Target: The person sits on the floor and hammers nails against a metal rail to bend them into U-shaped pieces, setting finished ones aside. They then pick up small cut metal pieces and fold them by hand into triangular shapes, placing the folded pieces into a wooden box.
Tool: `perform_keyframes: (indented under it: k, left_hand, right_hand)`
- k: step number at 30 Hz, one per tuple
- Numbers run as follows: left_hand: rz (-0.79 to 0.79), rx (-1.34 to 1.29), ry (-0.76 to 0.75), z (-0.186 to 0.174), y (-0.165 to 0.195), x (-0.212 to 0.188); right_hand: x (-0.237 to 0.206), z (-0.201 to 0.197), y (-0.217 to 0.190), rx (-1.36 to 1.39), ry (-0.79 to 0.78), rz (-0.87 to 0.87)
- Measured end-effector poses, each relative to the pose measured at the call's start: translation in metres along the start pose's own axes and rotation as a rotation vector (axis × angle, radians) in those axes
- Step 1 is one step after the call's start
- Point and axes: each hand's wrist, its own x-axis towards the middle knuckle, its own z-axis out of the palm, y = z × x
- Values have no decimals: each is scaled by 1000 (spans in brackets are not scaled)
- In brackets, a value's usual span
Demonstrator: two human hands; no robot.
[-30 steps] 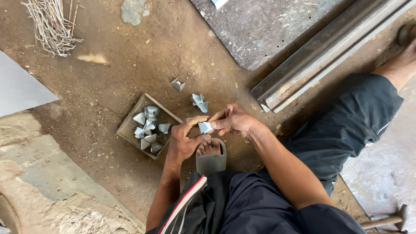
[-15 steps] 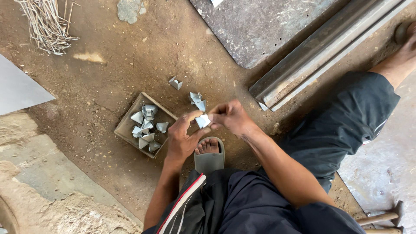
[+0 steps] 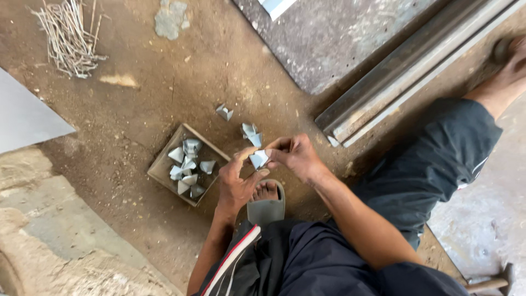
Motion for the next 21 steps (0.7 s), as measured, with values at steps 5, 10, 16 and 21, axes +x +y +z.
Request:
perform_keyframes:
  k: [5,10,16,21]
  left_hand:
    - [88,-4,-70,-5,3,1]
    - [12,-314,-166,-14,4,1]
    - [-65,-537,-264,-19,7,1]
    - [41,38,-98,-16,2,4]
  right_hand:
    - [-2,-5,-8,100,-73,112]
    - [2,-22,-11,240,-289,93]
    - [0,-19,-3,401,-368,183]
    - [-3,-23,-24,-204,-48,33]
